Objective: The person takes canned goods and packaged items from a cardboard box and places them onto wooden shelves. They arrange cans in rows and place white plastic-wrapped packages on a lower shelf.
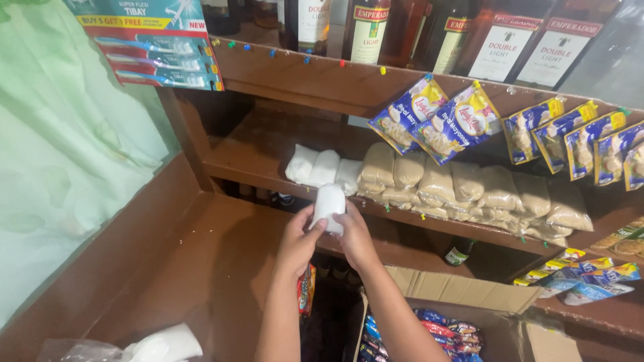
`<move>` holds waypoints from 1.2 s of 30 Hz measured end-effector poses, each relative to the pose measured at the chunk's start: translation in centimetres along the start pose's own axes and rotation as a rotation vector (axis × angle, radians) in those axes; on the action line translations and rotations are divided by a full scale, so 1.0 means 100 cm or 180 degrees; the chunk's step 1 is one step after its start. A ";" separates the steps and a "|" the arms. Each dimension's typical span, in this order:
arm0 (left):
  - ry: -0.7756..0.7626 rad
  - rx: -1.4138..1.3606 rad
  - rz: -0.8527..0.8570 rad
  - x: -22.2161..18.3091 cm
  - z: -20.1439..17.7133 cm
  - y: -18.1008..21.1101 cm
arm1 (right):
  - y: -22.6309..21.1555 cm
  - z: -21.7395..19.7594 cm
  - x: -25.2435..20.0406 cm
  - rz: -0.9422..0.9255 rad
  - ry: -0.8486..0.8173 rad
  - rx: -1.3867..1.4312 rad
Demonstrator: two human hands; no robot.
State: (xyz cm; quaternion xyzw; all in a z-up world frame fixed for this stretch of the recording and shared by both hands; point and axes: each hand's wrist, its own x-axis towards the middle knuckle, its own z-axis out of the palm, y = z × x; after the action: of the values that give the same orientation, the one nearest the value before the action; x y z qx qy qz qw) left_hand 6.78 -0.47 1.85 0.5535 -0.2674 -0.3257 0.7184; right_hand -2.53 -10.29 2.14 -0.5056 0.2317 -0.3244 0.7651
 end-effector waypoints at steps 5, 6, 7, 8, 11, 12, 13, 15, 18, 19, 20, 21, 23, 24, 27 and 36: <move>-0.0092 -0.0690 0.0134 0.037 -0.003 0.006 | 0.003 0.007 0.013 -0.0504 -0.0029 0.0595; -0.0151 -0.0700 0.0278 0.044 -0.002 0.006 | 0.007 0.009 0.016 -0.0695 0.0047 0.0569; -0.0176 -0.0701 0.0293 0.052 0.000 0.010 | 0.010 0.010 0.020 -0.0723 0.0053 0.0568; -0.0161 -0.0716 0.0330 0.060 0.002 0.015 | 0.013 0.011 0.025 -0.0593 0.0333 0.0456; -0.0158 -0.0754 0.0305 0.087 0.010 0.020 | 0.009 0.012 0.024 -0.0597 0.0449 0.0347; -0.0147 -0.0777 0.0239 0.096 0.011 0.020 | 0.007 0.013 0.021 -0.0712 0.0272 0.0344; -0.0140 -0.0781 0.0238 0.110 0.015 0.015 | 0.007 0.011 0.020 -0.0707 0.0269 0.0340; -0.0371 -0.0848 0.0281 0.138 0.021 0.003 | 0.009 0.005 0.016 -0.0663 0.0231 0.0289; -0.0456 -0.0405 -0.0064 0.149 0.036 0.013 | 0.022 -0.006 0.019 -0.0661 0.0320 0.0105; -0.0470 -0.0398 -0.0082 0.143 0.038 0.020 | 0.024 -0.009 0.017 -0.0657 0.0342 0.0111; -0.0391 0.0087 -0.0232 0.138 0.041 0.026 | 0.026 -0.012 0.014 -0.0611 0.0337 0.0024; -0.0328 0.0575 -0.0355 0.135 0.045 0.035 | 0.025 -0.015 0.014 -0.0592 0.0331 -0.0064; -0.0372 0.0829 -0.0244 0.142 0.041 0.034 | 0.035 -0.027 0.016 -0.0522 0.0285 -0.0109; -0.0386 0.1075 -0.0139 0.145 0.039 0.032 | 0.040 -0.033 0.016 -0.0429 0.0217 -0.0159; -0.0480 0.1401 -0.0012 0.145 0.029 0.025 | 0.039 -0.038 0.013 -0.0470 0.0211 -0.0425; -0.0582 0.1537 0.0291 0.144 0.026 0.029 | -0.036 0.011 -0.019 -0.1071 -0.0224 -0.1549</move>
State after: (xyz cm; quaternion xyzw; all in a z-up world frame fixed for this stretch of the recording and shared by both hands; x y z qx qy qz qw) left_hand 14.63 -12.63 5.65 0.6645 -0.4259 -0.2683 0.5523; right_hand -3.98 -9.23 5.92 -0.7165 0.1889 -0.3638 0.5644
